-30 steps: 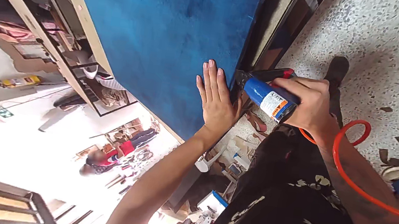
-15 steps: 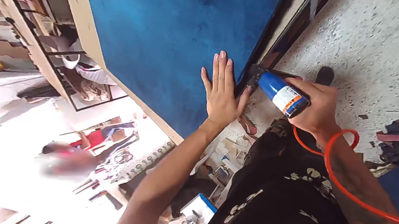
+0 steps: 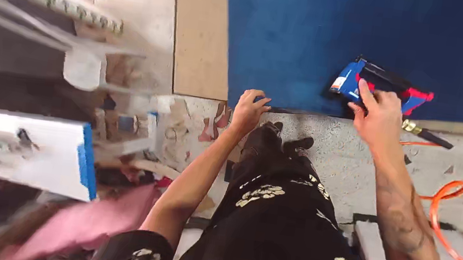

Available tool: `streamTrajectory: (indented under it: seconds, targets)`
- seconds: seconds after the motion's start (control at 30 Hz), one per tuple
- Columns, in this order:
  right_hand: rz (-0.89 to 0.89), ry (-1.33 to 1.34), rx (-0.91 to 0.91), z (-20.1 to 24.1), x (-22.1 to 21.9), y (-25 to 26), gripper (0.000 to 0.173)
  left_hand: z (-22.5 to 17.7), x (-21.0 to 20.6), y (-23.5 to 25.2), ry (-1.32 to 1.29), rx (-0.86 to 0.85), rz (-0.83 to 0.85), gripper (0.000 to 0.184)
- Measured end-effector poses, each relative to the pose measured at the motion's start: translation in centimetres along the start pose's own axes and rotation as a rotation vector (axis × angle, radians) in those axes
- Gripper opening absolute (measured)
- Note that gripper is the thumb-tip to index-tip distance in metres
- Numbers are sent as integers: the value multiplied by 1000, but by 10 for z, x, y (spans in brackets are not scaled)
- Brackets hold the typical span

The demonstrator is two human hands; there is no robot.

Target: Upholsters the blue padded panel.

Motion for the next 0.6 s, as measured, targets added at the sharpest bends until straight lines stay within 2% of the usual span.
streamTrajectory:
  seconds: [0.03, 0.1, 0.17, 0.23, 0.3, 0.37, 0.43, 0.5, 0.57, 0.6]
  targets:
    - [9, -36, 51, -4, -9, 23, 54, -2, 0, 1, 35, -42, -39, 25]
    - [-52, -89, 30, -1, -11, 54, 49, -2, -2, 0, 110, -131, -87, 22]
    - [-64, -121, -33, 31, -1, 66, 49, -2, -4, 5, 152, -145, -71, 29]
    - [67, -79, 18, 94, -14, 55, 53, -5, -3, 14, 177, -71, -34, 30]
    - [129, 20, 136, 158, -49, 37, 49, -5, 11, 22, 182, 72, -30, 30]
    - [42, 72, 203, 200, -81, 33, 36, 23, 41, 16, 136, 265, -70, 40]
    - [-72, 90, 217, 220, -93, 35, 29, 57, 60, -10, 61, 347, -108, 43]
    - [-127, 98, 234, 235, -95, 34, 30, 81, 64, -38, 5, 237, -156, 33]
    - [-150, 99, 223, 242, -98, 35, 29, 90, 67, -47, -26, 101, -217, 25]
    - [-148, 103, 210, 242, -98, 39, 27, 93, 70, -46, -52, 89, -235, 23]
Point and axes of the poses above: each hand's wrist, its own y-axis towards the middle knuckle, its own x-axis out of the back of the hand, z = x × y, the point moved 7 cm from there along y, towards the middle knuckle, and after that the axes turned 12 degrees about -y, right-handed, at the moved point
